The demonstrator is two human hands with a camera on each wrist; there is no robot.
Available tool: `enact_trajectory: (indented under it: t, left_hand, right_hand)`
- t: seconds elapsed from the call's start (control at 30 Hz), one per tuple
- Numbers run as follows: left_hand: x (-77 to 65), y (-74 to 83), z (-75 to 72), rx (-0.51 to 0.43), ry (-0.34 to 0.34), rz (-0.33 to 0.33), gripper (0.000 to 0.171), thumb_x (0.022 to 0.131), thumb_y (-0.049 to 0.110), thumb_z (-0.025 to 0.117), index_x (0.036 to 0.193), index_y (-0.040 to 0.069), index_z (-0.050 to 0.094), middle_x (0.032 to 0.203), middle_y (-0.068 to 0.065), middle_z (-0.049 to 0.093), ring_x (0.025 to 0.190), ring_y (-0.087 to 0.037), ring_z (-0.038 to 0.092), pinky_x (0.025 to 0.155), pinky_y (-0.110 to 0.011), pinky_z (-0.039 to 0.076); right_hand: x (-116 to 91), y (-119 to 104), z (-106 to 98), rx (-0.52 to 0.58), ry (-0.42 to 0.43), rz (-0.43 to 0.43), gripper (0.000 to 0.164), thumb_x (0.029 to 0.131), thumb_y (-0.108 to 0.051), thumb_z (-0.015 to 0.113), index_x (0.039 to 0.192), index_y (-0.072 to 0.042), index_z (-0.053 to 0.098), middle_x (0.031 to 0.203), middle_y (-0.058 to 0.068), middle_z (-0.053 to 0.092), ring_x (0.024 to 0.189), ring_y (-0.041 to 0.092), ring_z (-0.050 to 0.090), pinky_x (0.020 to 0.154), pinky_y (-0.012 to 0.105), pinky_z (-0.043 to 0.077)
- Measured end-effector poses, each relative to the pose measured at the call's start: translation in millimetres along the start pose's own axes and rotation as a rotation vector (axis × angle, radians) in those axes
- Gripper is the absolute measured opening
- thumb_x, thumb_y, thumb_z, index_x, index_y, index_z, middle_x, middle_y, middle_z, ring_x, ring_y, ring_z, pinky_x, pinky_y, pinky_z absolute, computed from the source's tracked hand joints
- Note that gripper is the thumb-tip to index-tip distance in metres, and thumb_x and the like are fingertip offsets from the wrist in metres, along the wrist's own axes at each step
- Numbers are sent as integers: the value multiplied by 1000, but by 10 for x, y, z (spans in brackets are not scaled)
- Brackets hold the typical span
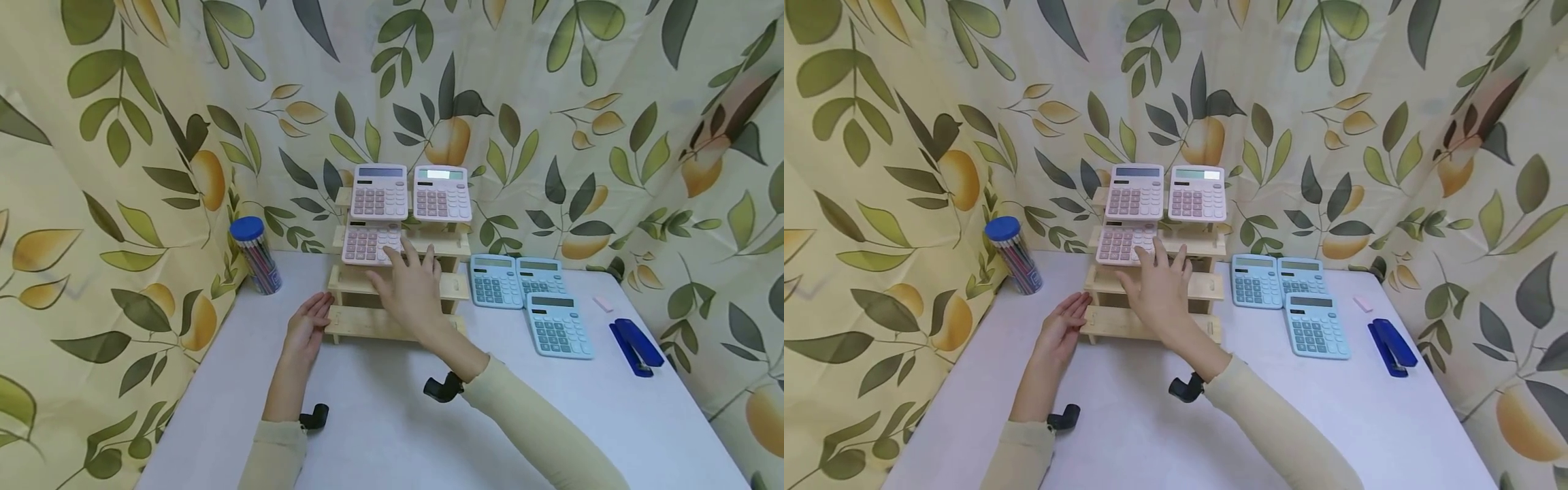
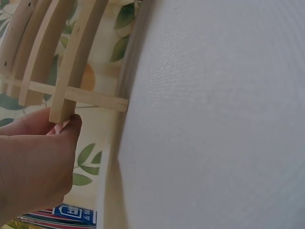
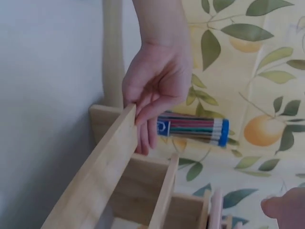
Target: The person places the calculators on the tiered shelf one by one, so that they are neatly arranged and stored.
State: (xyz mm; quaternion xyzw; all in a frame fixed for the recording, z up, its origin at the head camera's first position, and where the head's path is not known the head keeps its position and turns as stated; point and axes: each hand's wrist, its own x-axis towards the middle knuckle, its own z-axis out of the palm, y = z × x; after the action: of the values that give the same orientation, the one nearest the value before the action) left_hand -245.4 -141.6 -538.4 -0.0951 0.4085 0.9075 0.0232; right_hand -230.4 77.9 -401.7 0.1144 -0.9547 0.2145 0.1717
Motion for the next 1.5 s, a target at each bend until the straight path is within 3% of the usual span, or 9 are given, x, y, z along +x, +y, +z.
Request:
enact_trajectory:
  t: [0.2,0.37,0.87,1.3,1.5]
  left_hand:
    - [0,9,-5,1,5,-1,81,81,-34,30,159,-11,24,165,-29,30,154,-35,31,124,-33,32]
    - [10,5,-25,-2,-8,0,81,82,-33,29,159,-11,22,165,-29,28,155,-35,29,125,-33,30]
    - [13,2,-17,-8,-16,2,80,83,-34,29,159,-12,21,166,-29,27,155,-35,29,126,-33,29]
    - [4,11,-11,-1,-6,0,80,83,-33,29,159,-11,22,166,-28,28,154,-35,30,126,-33,29]
    - [9,5,-6,-11,-16,-2,80,83,-33,29,160,-11,21,166,-28,27,155,-35,29,126,-33,29]
  right_hand:
    - [-120,232,-112,30,18,8,63,100,-53,61,149,-14,56,164,16,38,151,59,20,119,77,20]
    - [-199,471,-189,37,59,25,57,103,-46,60,147,-11,57,162,18,41,150,59,23,119,75,23]
    - [-440,1184,-339,18,127,93,61,101,-39,66,148,-3,52,164,27,33,149,57,26,111,80,28]
    - [-704,1827,-411,-47,108,209,68,96,-34,72,147,5,48,158,34,36,146,58,31,105,83,30]
    - [-840,2085,-473,-72,57,279,73,97,-35,70,149,9,44,158,38,32,146,56,29,105,84,27]
